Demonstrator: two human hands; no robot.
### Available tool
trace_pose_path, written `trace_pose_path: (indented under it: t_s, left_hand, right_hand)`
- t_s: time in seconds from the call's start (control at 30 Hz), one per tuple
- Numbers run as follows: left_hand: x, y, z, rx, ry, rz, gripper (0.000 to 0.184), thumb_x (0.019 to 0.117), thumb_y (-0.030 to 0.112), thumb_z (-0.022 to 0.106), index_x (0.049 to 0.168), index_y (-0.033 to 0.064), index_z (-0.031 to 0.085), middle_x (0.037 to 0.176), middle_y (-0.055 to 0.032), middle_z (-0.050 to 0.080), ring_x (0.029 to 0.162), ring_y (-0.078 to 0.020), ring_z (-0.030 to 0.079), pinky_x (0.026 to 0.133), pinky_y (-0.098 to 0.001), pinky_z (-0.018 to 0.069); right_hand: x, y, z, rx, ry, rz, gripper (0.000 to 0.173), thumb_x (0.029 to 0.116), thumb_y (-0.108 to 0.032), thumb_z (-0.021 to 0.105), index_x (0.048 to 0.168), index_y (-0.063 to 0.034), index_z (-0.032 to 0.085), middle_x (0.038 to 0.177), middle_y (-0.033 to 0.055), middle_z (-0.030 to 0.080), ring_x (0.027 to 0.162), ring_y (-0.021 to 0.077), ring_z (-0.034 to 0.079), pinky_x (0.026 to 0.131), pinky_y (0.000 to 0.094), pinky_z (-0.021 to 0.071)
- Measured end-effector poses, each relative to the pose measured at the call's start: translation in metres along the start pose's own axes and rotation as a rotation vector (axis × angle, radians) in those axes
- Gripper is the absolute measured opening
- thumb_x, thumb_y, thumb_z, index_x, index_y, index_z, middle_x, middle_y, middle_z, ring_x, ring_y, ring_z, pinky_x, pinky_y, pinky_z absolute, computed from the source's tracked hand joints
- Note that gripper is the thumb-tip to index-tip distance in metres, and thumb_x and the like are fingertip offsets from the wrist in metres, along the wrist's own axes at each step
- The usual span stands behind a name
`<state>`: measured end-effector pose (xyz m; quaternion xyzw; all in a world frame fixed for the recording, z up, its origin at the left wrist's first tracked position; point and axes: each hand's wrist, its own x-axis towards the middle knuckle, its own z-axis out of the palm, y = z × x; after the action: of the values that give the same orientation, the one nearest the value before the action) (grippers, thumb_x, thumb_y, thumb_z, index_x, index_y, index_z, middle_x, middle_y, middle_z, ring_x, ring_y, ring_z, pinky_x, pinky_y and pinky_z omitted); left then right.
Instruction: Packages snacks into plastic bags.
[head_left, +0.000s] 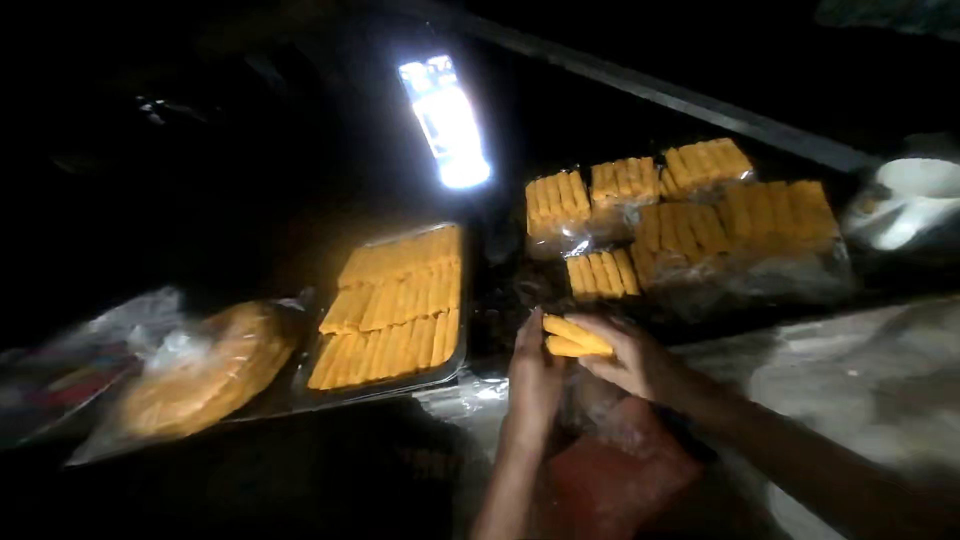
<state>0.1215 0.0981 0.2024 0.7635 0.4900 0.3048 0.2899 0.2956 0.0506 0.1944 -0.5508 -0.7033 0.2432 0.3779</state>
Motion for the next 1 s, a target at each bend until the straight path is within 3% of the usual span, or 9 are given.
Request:
trace_pose_path:
  t_s: [0.1, 0.17, 0.3, 0.33, 0.4, 0.5, 0.73, 0.87, 1.0]
  left_hand:
    - [-0.003, 0.0, 0.005, 0.081, 0.044, 0.087, 0.061, 0.0889, -0.004, 0.066, 0.147, -0.0048, 0.048, 0.144, -0.0263, 0.054, 0.121, -0.0346, 0.064, 0.099, -0.047, 0.0548]
    - [-0.007, 0.003, 0.009, 0.167, 0.076, 0.15, 0.057, 0.0901, -0.003, 0.064, 0.146, -0.0034, 0.051, 0.144, -0.0261, 0.055, 0.112, -0.0365, 0.069, 0.088, -0.0497, 0.0592]
    - [-0.012, 0.006, 0.017, 0.195, 0.1, 0.233, 0.06, 0.089, -0.003, 0.064, 0.147, -0.002, 0.05, 0.148, -0.0234, 0.053, 0.094, -0.0343, 0.075, 0.071, -0.049, 0.0619]
    - [-0.012, 0.003, 0.018, 0.178, 0.091, 0.216, 0.06, 0.089, -0.003, 0.064, 0.148, -0.0023, 0.049, 0.149, -0.0232, 0.053, 0.098, -0.0344, 0.074, 0.073, -0.0492, 0.0618]
    - [-0.011, -0.002, 0.011, 0.128, -0.024, 0.104, 0.067, 0.0903, -0.001, 0.065, 0.153, -0.0024, 0.041, 0.154, -0.0243, 0.046, 0.122, -0.037, 0.065, 0.094, -0.0514, 0.0569]
    - [-0.007, -0.011, 0.002, 0.065, -0.17, -0.038, 0.075, 0.0898, -0.001, 0.066, 0.157, -0.0011, 0.033, 0.158, -0.0243, 0.04, 0.139, -0.0358, 0.05, 0.111, -0.05, 0.0454]
    - [-0.001, -0.016, 0.007, -0.157, -0.101, 0.103, 0.069, 0.0896, -0.005, 0.061, 0.155, 0.0004, 0.039, 0.155, -0.0204, 0.046, 0.137, -0.0243, 0.054, 0.111, -0.0401, 0.0468]
    - [-0.001, -0.021, 0.007, -0.251, -0.022, 0.104, 0.069, 0.0885, -0.007, 0.061, 0.154, -0.0027, 0.039, 0.157, -0.0218, 0.043, 0.138, -0.0237, 0.053, 0.111, -0.038, 0.0467]
    - [0.002, -0.023, 0.009, -0.259, -0.036, 0.1, 0.07, 0.0879, -0.007, 0.059, 0.155, -0.0011, 0.039, 0.157, -0.0225, 0.043, 0.136, -0.0249, 0.054, 0.108, -0.0389, 0.0482]
  right_hand:
    - [0.001, -0.008, -0.003, -0.146, -0.023, 0.048, 0.053, 0.0972, -0.02, 0.066, 0.149, -0.0126, 0.055, 0.134, 0.0251, 0.061, 0.12, 0.0388, 0.062, 0.102, 0.0523, 0.0512]
    - [0.004, -0.016, -0.004, -0.244, -0.058, 0.087, 0.055, 0.0975, -0.019, 0.065, 0.151, -0.0158, 0.052, 0.132, 0.0263, 0.06, 0.118, 0.0418, 0.062, 0.099, 0.0545, 0.0525]
    - [0.006, -0.017, 0.012, -0.405, 0.067, -0.042, 0.046, 0.0935, -0.014, 0.068, 0.139, -0.0084, 0.062, 0.128, 0.0262, 0.064, 0.115, 0.0453, 0.063, 0.095, 0.0563, 0.0543]
    - [0.007, -0.013, 0.018, -0.443, 0.138, -0.136, 0.042, 0.0895, -0.01, 0.07, 0.131, -0.0071, 0.067, 0.124, 0.0237, 0.067, 0.112, 0.0441, 0.066, 0.092, 0.055, 0.0566]
    - [0.009, -0.004, 0.027, -0.473, 0.18, -0.27, 0.036, 0.0882, -0.004, 0.07, 0.123, -0.0095, 0.072, 0.124, 0.0182, 0.069, 0.112, 0.041, 0.066, 0.093, 0.0526, 0.0569]
    - [0.01, 0.013, 0.039, -0.457, 0.199, -0.39, 0.032, 0.0914, -0.001, 0.066, 0.121, -0.0106, 0.073, 0.124, 0.0156, 0.07, 0.115, 0.0383, 0.066, 0.096, 0.0507, 0.0567]
    - [0.026, 0.01, 0.05, -0.314, 0.209, -0.283, 0.028, 0.0891, 0.006, 0.063, 0.114, -0.0011, 0.073, 0.124, 0.0184, 0.07, 0.117, 0.037, 0.066, 0.1, 0.0486, 0.0548]
    - [0.019, 0.015, 0.036, -0.127, 0.199, -0.235, 0.044, 0.0855, -0.005, 0.073, 0.129, -0.0042, 0.069, 0.137, 0.021, 0.063, 0.128, 0.0356, 0.06, 0.109, 0.0491, 0.0493]
    - [0.005, 0.011, 0.025, -0.044, 0.199, -0.056, 0.037, 0.094, -0.012, 0.068, 0.13, -0.0033, 0.068, 0.132, 0.0242, 0.062, 0.113, 0.0307, 0.067, 0.097, 0.0401, 0.0563]
